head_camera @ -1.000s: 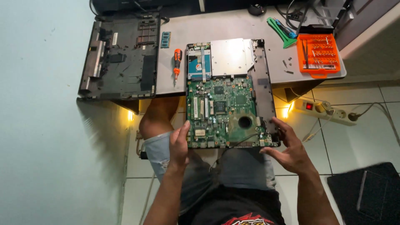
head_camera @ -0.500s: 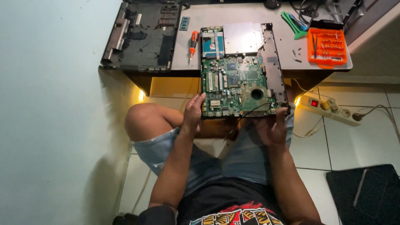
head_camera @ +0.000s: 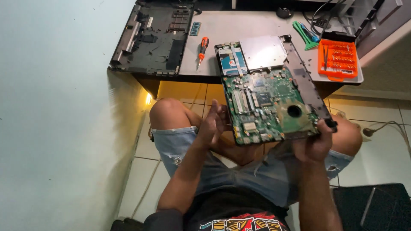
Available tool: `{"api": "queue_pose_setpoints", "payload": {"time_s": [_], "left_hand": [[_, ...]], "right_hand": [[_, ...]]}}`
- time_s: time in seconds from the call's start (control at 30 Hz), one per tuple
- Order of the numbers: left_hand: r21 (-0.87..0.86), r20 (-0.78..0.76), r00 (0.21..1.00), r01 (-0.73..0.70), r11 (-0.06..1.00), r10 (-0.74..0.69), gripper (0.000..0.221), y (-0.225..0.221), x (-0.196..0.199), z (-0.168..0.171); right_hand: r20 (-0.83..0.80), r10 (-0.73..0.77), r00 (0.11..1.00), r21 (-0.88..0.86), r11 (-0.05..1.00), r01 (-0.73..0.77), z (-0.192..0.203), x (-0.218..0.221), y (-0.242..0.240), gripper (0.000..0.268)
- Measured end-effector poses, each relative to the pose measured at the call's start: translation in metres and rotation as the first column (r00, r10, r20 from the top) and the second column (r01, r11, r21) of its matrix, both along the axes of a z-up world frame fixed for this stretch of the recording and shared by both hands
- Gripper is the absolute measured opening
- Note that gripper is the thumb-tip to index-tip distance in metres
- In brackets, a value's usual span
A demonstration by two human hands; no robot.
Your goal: A person is repairing a laptop by manipulating the motherboard, aligning the cooling fan, and using a screwdriver to fasten components.
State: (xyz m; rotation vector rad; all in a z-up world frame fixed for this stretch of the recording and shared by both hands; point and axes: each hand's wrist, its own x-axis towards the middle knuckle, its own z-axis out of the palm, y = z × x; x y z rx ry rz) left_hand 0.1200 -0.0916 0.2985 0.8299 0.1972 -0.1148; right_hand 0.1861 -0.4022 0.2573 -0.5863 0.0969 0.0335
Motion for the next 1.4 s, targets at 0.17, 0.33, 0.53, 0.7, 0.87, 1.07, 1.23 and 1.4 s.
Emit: {"api": "queue_pose_setpoints", "payload": {"time_s": [0.17,0.33,0.53,0.7,0.87,1.07,1.23,1.4], "left_hand": [[-0.474,0.084,0.986,0.169,0.864,-0.147,0.095,0.043,0.054,-0.011],[-0.599,0.357,0.907,0.406,0.69,-0.224,0.095,0.065,0.078,-0.006],[-0.691,0.453,0.849,0.528,0.494,-0.274,0.114,0.111,0.055,-0.046],[0.154,0.647,0.762,-0.163,0.974,0.025,0.031,0.163,0.042,-0.116],[0.028,0.598,0.791,-0.179,0.983,0.127,0.016,0.117,0.006,-0.059],[-0.198,0.471,0.833,-0.221,0.955,0.291,0.043,0.075,-0.017,-0.003],[-0.344,0.335,0.862,-0.264,0.901,0.381,0.073,0.083,-0.009,0.001],[-0.044,0.153,0.838,-0.524,0.851,0.524,0.026,0.079,-0.009,-0.035]], "right_hand": [[0.407,0.151,0.901,-0.276,0.96,-0.037,0.092,-0.036,-0.035,0.017],[0.092,0.291,0.952,-0.147,0.95,-0.276,0.083,-0.009,-0.095,0.042],[0.123,0.468,0.875,-0.11,0.883,-0.457,0.092,0.07,-0.08,0.029],[0.22,0.848,0.483,-0.152,0.519,-0.841,0.111,0.151,-0.04,0.023],[-0.034,0.698,0.715,-0.355,0.66,-0.662,0.148,0.216,0.002,0.036],[-0.294,0.535,0.792,-0.723,0.417,-0.55,0.18,0.263,0.048,0.126],[-0.109,0.671,0.733,-0.387,0.651,-0.653,0.147,0.253,0.057,0.098],[0.022,0.585,0.811,-0.056,0.811,-0.583,0.166,0.206,0.071,0.093]]}}
